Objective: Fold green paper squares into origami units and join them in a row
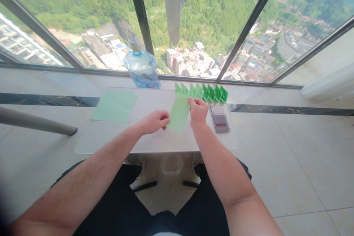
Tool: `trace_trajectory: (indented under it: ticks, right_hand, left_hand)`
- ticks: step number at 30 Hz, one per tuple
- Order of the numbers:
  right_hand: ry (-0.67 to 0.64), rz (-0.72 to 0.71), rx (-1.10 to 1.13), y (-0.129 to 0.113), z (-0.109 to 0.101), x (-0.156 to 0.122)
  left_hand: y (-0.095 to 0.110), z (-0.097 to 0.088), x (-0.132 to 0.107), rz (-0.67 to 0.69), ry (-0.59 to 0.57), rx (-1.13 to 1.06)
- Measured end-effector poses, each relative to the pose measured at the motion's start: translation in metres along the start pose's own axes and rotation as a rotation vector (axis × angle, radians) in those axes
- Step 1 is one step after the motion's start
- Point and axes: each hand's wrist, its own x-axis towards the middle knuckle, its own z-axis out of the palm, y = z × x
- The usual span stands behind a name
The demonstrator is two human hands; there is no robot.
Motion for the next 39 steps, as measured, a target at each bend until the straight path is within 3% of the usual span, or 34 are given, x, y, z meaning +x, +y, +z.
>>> trace_trajectory:
  ticks: [10, 15, 18, 24, 27, 29, 31, 33, 35, 37, 39]
  right_hand:
    - [-0.009, -0.015, -0.009, 0.002, -0.001, 0.000]
    - [0.013, 0.019, 0.068, 0.002, 0.000, 0.000]
    - [0.032, 0.022, 0.092, 0.001, 0.001, 0.000]
    - [-0.046, 0.064, 0.147, 0.004, 0.009, -0.013]
    - [-0.105, 0.109, 0.131, 0.008, 0.011, -0.017]
    - [-0.125, 0.093, 0.029, 0.008, 0.009, -0.015]
    - [-0.142, -0.045, -0.154, 0.003, 0.005, -0.013]
    - [-0.214, -0.352, -0.417, -0.005, 0.001, -0.014]
    - [-0.383, -0.659, -0.706, -0.013, -0.002, -0.019]
    - [-0.588, -0.801, -0.913, -0.018, -0.002, -0.026]
    - [-0.739, -0.837, -1.065, -0.020, -0.001, -0.032]
  left_hand:
    - [0.008, -0.011, -0.005, -0.004, -0.014, 0.198]
    - [0.006, -0.011, -0.005, 0.079, 0.034, 0.368]
    - [0.003, -0.006, -0.002, 0.092, 0.052, 0.323]
    - [0.005, 0.006, 0.006, 0.082, 0.330, -0.130]
    - [0.005, 0.002, 0.008, 0.034, 0.454, -0.117]
    - [0.004, -0.006, 0.008, 0.030, 0.471, -0.011]
    - [0.003, -0.014, 0.006, 0.034, 0.450, 0.141]
    - [0.002, -0.019, 0.004, 0.051, 0.403, 0.291]
    - [0.001, -0.020, 0.003, 0.101, 0.328, 0.413]
    - [0.001, -0.017, 0.001, 0.172, 0.251, 0.497]
    - [0.002, -0.012, 0.000, 0.228, 0.205, 0.550]
